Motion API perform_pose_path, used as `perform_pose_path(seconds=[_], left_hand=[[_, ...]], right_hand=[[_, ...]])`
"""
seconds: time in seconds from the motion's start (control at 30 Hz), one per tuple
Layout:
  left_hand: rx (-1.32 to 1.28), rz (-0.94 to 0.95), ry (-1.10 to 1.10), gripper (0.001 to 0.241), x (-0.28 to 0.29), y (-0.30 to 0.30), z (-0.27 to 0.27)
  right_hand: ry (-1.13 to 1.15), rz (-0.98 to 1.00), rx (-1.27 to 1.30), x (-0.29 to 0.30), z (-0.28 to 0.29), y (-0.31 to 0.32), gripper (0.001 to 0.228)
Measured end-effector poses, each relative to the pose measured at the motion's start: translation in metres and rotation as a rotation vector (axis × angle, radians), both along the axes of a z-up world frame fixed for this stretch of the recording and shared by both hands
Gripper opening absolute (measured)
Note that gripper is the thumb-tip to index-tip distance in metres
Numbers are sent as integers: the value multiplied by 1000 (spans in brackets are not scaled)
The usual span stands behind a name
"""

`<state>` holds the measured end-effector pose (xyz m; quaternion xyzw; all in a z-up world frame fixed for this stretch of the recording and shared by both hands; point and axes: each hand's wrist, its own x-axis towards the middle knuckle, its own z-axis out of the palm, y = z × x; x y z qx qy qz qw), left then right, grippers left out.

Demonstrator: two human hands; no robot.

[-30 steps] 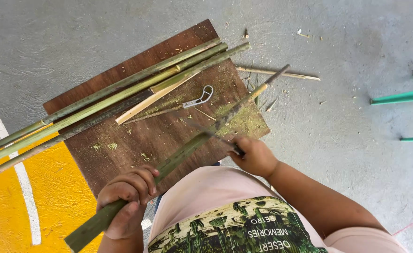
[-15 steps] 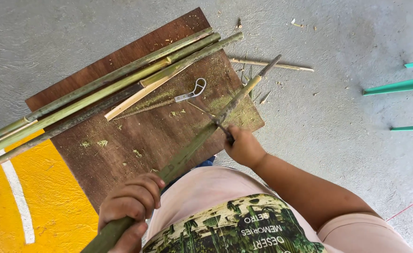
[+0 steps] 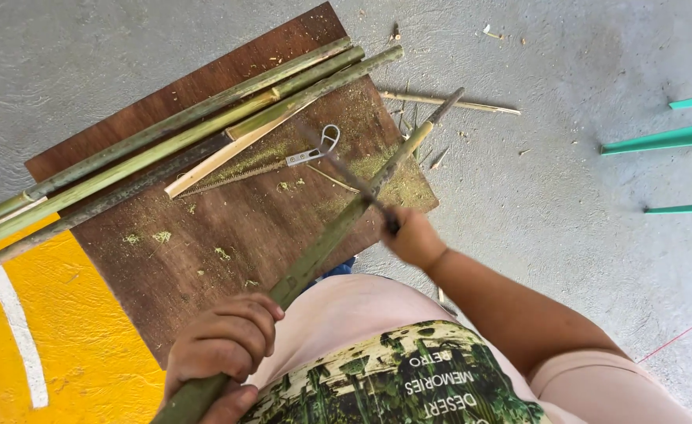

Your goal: Shaving and stripping the outer layer of bamboo poles using a machete.

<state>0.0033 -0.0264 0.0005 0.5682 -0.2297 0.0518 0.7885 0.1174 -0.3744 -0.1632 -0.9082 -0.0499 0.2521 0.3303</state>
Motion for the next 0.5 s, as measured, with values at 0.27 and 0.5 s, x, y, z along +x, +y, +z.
perform_pose_path(seconds=[0.27,0.5], left_hand=[[83,-10,-8,29,6,-4,14],[58,28,86,32,-1,-2,9]], right_hand=[[64,-77,-218,22,31,6,16],[232,-155,-252,52,17,-5,15]])
